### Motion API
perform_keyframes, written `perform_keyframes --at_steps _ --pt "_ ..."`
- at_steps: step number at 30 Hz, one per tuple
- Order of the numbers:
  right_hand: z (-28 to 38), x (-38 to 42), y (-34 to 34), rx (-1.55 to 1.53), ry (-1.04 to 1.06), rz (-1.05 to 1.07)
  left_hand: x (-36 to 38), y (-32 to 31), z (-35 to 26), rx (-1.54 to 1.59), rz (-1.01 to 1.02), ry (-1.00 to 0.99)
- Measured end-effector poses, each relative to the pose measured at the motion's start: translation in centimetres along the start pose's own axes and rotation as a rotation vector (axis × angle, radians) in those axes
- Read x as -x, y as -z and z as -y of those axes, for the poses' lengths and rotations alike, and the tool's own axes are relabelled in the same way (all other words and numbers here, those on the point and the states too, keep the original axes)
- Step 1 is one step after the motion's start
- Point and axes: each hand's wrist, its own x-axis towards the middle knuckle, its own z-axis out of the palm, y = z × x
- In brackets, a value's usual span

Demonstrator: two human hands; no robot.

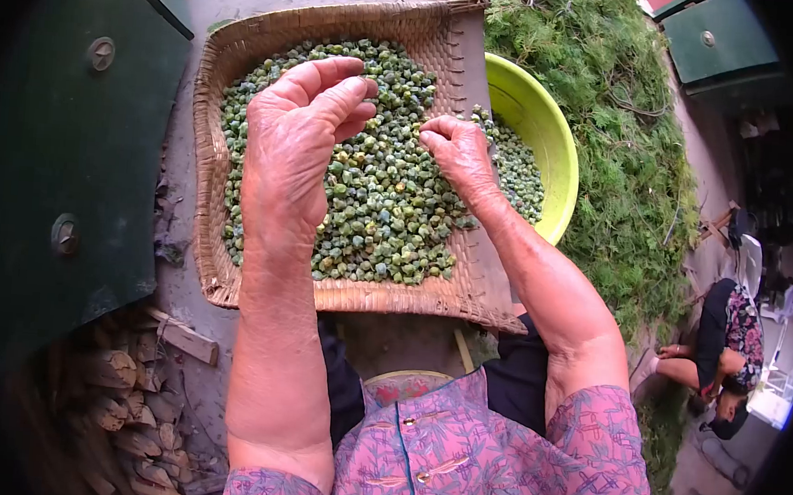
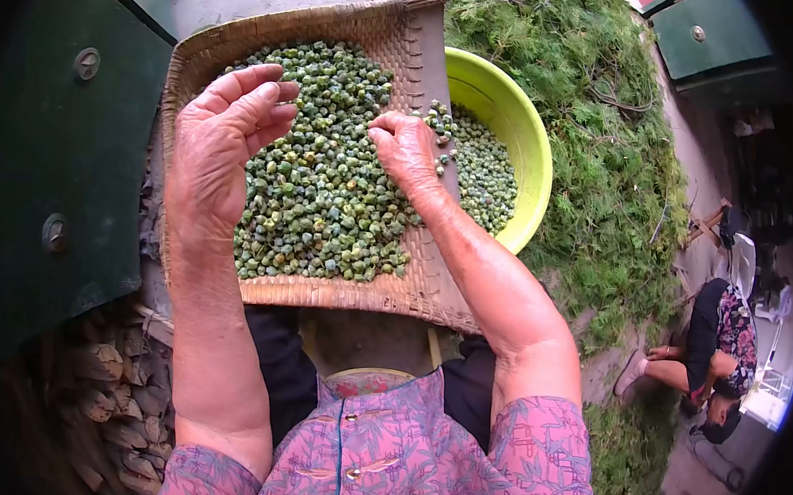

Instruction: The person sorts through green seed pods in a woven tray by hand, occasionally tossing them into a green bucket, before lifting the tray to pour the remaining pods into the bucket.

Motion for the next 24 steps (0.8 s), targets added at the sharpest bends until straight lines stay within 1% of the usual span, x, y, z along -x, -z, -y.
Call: perform_keyframes --at_steps 2,3,5,6,7,9,11,14,17,18,19,21,23,24 --pt "-1.3 -1.5 -1.8 -0.055 -0.001 -0.096 0.2 -0.1 -0.1 -0.038 0.018 0.023" --pt "-1.0 -1.9 -1.9 0.010 0.059 -0.167 0.0 0.0 0.1 -0.021 0.015 0.029" --pt "-0.4 -2.8 -3.3 0.074 0.024 -0.219 -0.1 0.2 0.0 0.002 0.027 0.025" --pt "0.1 -3.2 -3.9 0.139 -0.017 -0.206 -0.1 0.3 0.0 -0.008 0.026 0.023" --pt "0.4 -3.2 -4.2 0.138 -0.016 -0.203 -0.1 0.3 0.0 -0.008 0.023 0.023" --pt "1.2 -3.2 -4.7 0.340 -0.093 -0.181 0.0 0.3 -0.1 0.004 0.025 0.030" --pt "0.6 -3.5 -4.9 0.377 -0.052 -0.187 0.0 0.4 -0.1 0.015 0.027 0.032" --pt "0.1 -3.6 -4.5 0.287 -0.005 -0.212 0.0 0.5 -0.1 0.018 0.038 0.025" --pt "-0.6 -3.5 -3.2 -0.035 -0.159 -0.183 -0.1 0.6 -0.2 0.019 0.017 0.015" --pt "-0.7 -3.2 -2.6 -0.301 -0.251 -0.097 -0.1 0.6 -0.2 0.024 0.019 0.016" --pt "0.8 -2.3 -1.5 -0.397 -0.274 -0.051 -0.1 0.7 -0.2 0.026 0.013 0.013" --pt "1.7 -0.8 0.3 -0.541 -0.303 0.071 -0.1 0.7 -0.3 0.032 0.015 0.009" --pt "3.8 1.7 1.9 -0.518 -0.271 0.210 0.0 0.7 -0.4 0.041 -0.004 0.013" --pt "4.6 3.2 2.6 -0.495 -0.266 0.342 -0.2 0.9 -0.3 0.050 0.003 0.016"
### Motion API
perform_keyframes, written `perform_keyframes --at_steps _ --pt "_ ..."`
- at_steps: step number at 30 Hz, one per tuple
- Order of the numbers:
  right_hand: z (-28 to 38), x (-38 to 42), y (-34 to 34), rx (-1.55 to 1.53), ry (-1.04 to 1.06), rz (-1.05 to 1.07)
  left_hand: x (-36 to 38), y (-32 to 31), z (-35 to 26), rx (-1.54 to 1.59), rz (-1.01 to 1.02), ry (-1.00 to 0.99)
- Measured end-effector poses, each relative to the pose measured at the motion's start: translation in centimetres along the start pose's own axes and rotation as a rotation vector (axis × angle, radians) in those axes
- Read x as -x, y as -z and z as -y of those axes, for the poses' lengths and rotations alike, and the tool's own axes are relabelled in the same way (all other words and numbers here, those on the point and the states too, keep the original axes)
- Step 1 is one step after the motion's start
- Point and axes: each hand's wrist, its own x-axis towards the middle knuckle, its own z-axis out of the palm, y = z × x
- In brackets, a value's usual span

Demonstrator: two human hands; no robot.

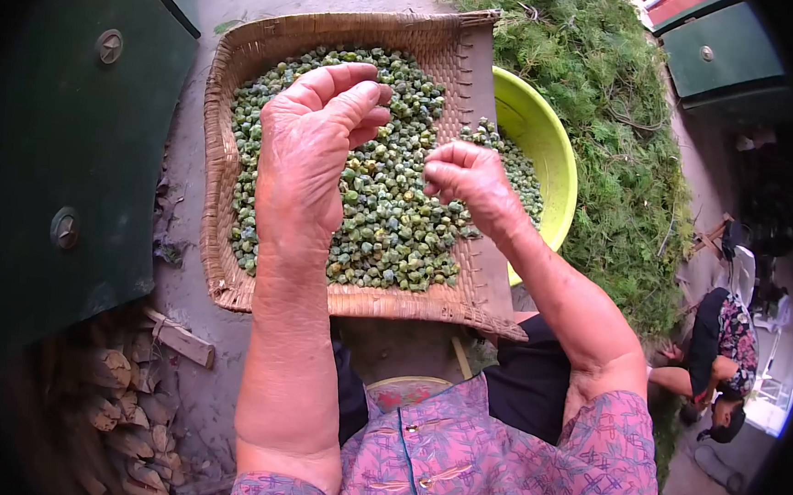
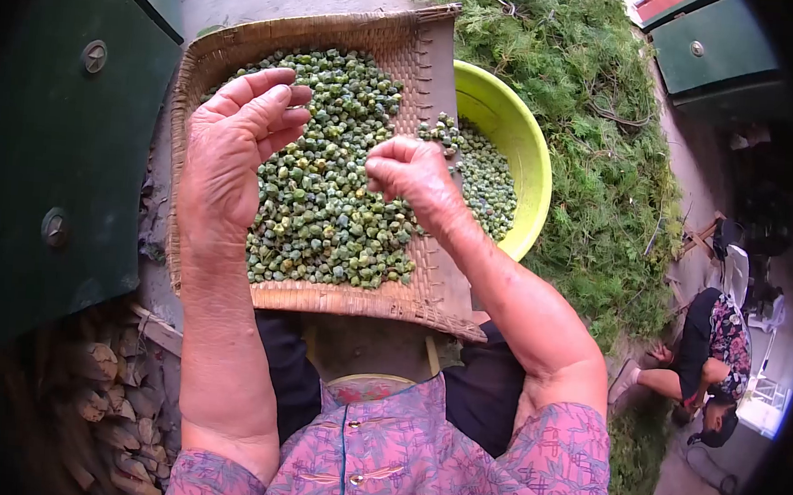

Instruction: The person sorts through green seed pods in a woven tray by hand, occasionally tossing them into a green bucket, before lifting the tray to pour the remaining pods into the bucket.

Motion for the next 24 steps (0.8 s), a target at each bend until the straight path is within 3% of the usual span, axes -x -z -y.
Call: perform_keyframes --at_steps 2,4,5,7,9,11,13,17,19,24 --pt "1.2 4.2 -1.2 0.132 -0.142 0.285 0.0 0.0 0.1 0.026 0.001 0.013" --pt "1.0 6.7 -1.5 0.466 0.022 0.836 -0.1 0.0 0.2 0.064 0.005 0.033" --pt "-0.3 7.3 -1.8 0.369 -0.067 1.046 -0.1 -0.1 0.2 0.066 0.007 0.032" --pt "-0.5 6.6 -1.5 0.497 -0.003 1.022 0.0 -0.1 0.2 0.102 0.002 0.049" --pt "0.1 3.8 -0.4 0.609 -0.030 0.593 0.0 0.0 0.2 0.110 0.001 0.050" --pt "-1.6 -0.2 0.9 0.637 0.096 0.076 0.0 0.1 0.2 0.117 -0.003 0.051" --pt "-2.4 -4.1 2.3 0.683 0.261 -0.219 -0.1 0.1 0.1 0.120 -0.026 0.070" --pt "-4.9 -9.8 2.3 0.715 0.370 -0.543 -0.2 0.1 0.0 0.130 -0.033 0.064" --pt "-4.8 -10.6 1.2 0.816 0.456 -0.589 -0.2 0.1 0.1 0.131 -0.037 0.069" --pt "-4.7 -11.1 0.5 0.851 0.291 -0.579 -0.3 0.2 0.2 0.131 -0.021 0.057"
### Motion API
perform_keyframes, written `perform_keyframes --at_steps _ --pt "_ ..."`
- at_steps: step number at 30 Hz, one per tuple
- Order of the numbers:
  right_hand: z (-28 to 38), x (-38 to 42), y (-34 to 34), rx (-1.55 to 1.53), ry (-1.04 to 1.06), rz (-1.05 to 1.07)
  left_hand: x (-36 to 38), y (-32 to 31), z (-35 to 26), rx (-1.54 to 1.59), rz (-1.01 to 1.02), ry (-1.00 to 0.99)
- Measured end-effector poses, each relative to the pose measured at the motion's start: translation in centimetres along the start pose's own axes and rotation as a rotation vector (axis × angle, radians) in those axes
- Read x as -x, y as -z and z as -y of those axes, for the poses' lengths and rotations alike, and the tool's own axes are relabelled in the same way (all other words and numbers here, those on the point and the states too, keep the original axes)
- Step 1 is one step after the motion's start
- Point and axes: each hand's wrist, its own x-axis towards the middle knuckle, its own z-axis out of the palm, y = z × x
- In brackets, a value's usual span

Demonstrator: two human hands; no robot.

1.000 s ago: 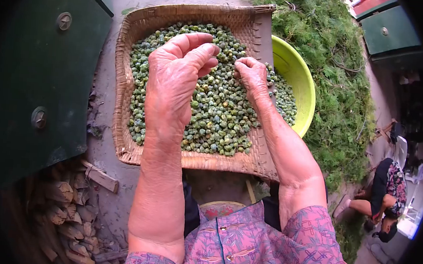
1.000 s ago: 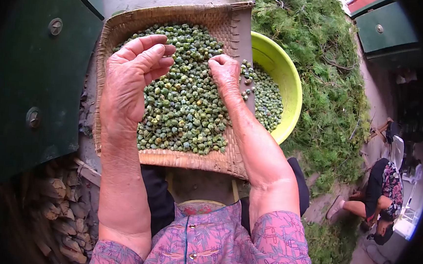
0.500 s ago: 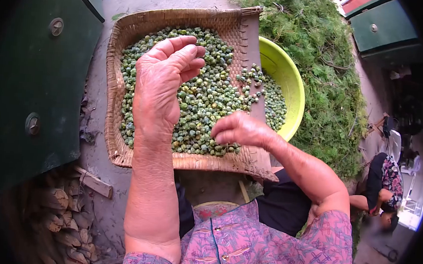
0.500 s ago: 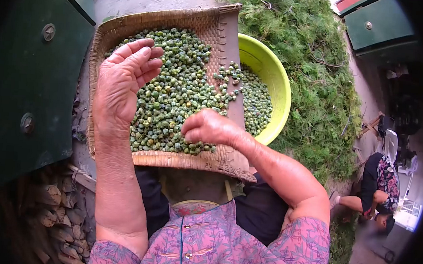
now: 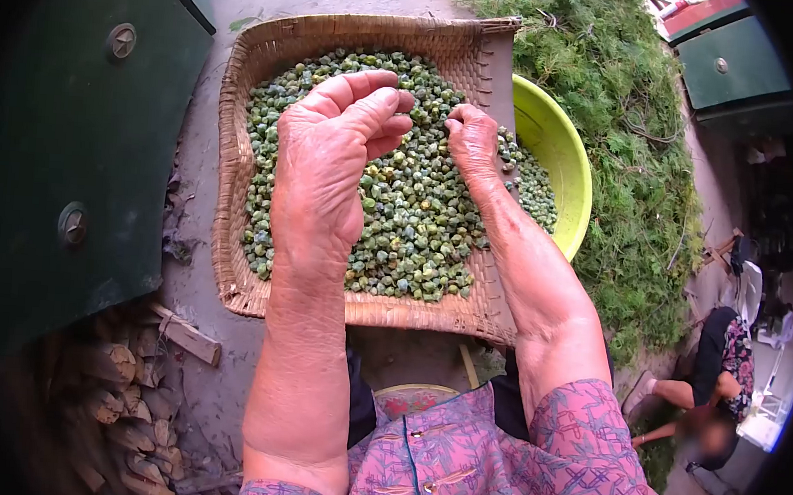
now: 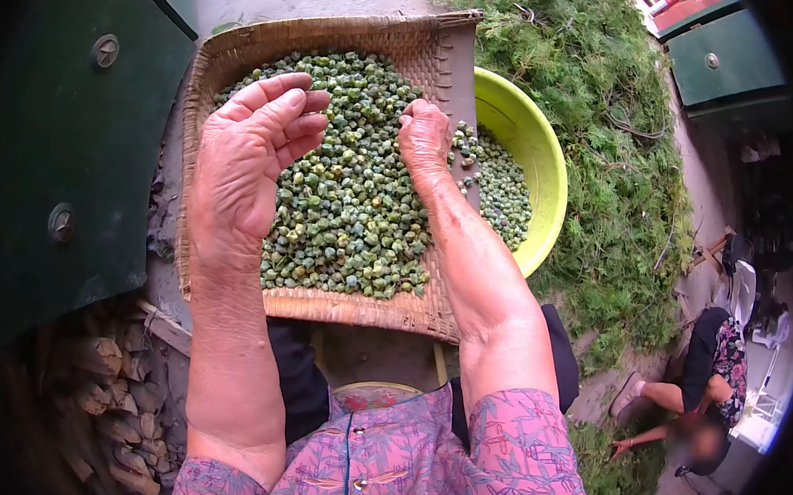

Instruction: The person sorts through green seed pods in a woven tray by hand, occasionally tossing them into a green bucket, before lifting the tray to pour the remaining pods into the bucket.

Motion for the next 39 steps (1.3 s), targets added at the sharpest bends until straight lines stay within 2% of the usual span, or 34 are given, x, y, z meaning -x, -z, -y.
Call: perform_keyframes --at_steps 1,4,5,7,9,11,12,16,17,20,25,27,29,31,34,38,39 --pt "-0.4 0.1 0.3 0.001 0.001 0.001 0.0 0.0 0.0 0.001 0.001 0.000" --pt "-1.6 0.4 1.3 -0.356 -0.043 0.109 0.1 -0.1 -0.1 0.004 0.004 -0.001" --pt "-2.1 0.6 1.6 -0.352 -0.043 0.105 0.1 -0.2 0.0 0.007 0.008 -0.001" --pt "-0.2 2.0 4.4 -0.782 -0.336 0.289 0.3 -0.5 0.1 -0.112 0.015 -0.031" --pt "1.6 3.3 7.0 -0.765 -0.317 0.334 0.4 -0.9 0.3 -0.169 0.020 -0.034" --pt "3.1 4.5 9.3 -0.773 -0.265 0.397 0.0 -0.7 1.2 -0.652 0.096 -0.243" --pt "4.0 5.4 10.5 -0.777 -0.243 0.425 0.1 -0.8 1.6 -0.767 0.125 -0.237" --pt "5.6 8.6 13.5 -0.881 -0.191 0.511 1.0 -1.2 2.2 -0.880 0.385 -0.184" --pt "5.9 9.3 13.8 -0.924 -0.207 0.516 0.9 -1.1 3.0 -0.857 0.407 -0.222" --pt "5.9 9.9 14.0 -0.898 -0.195 0.476 1.0 -1.6 2.1 -0.896 0.482 -0.142" --pt "5.7 10.8 14.1 -0.782 -0.204 0.441 1.2 -2.1 1.7 -1.047 0.430 -0.197" --pt "5.8 11.5 14.1 -0.866 -0.256 0.503 1.1 -1.9 2.0 -1.004 0.457 -0.160" --pt "5.4 12.0 13.2 -0.835 -0.244 0.464 1.0 -1.6 2.7 -0.966 0.462 -0.208" --pt "5.4 12.0 12.9 -0.740 -0.249 0.404 0.8 -1.5 2.5 -1.067 0.337 -0.307" --pt "4.7 11.6 12.8 -0.711 -0.249 0.366 0.0 -0.9 1.7 -0.784 0.233 -0.225" --pt "4.2 11.8 12.8 -0.721 -0.252 0.395 -0.1 -0.2 0.9 -0.808 0.193 -0.219" --pt "4.2 12.1 12.8 -0.702 -0.234 0.405 -0.1 -0.2 0.9 -0.708 0.158 -0.211"
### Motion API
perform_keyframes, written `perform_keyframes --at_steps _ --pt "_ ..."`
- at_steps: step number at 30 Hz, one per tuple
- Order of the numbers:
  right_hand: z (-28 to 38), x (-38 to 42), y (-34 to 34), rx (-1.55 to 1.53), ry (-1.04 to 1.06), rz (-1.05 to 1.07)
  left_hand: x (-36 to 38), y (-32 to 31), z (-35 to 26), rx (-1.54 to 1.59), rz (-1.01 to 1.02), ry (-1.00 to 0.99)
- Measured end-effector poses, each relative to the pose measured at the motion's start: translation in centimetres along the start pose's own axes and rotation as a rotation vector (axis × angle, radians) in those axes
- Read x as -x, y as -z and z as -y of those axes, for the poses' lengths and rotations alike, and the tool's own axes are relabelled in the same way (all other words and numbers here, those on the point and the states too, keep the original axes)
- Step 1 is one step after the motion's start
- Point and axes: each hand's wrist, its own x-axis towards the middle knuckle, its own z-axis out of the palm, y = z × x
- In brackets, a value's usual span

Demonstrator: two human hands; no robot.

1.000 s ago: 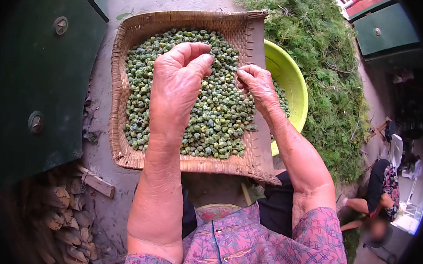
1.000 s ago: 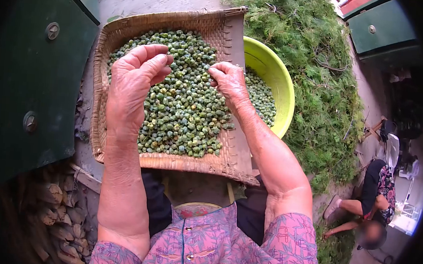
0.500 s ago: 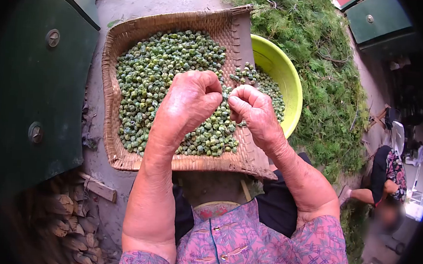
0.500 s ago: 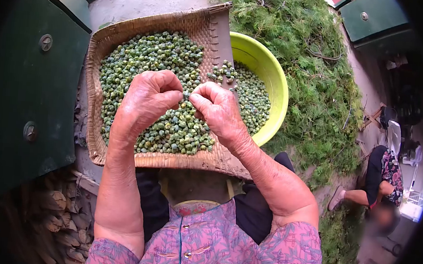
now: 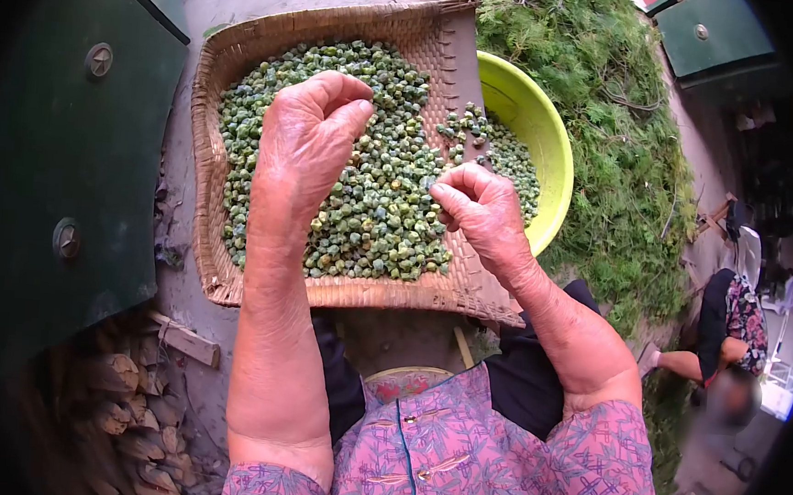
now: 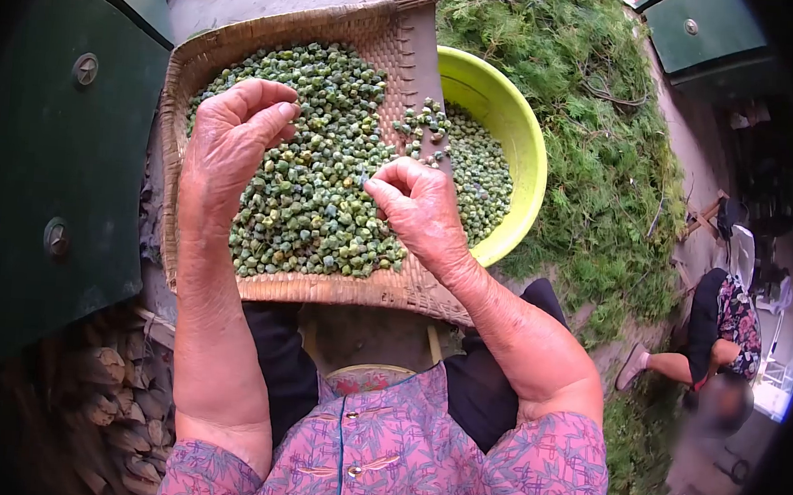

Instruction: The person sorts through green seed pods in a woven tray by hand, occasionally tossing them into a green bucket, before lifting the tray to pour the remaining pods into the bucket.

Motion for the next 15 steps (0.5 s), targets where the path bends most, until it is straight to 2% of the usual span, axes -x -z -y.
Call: perform_keyframes --at_steps 4,7,12,15 --pt "0.0 1.3 -0.9 0.136 0.045 0.086 0.2 0.7 -0.8 0.191 -0.067 0.049" --pt "-0.1 0.7 -0.7 0.309 0.160 -0.033 0.2 0.7 -0.6 0.194 -0.071 0.045" --pt "-0.1 0.6 -0.6 0.350 0.174 0.008 0.3 0.6 -0.5 0.170 -0.041 0.026" --pt "0.2 1.6 -1.1 0.491 0.300 0.183 0.3 1.0 -0.4 0.148 -0.004 0.033"
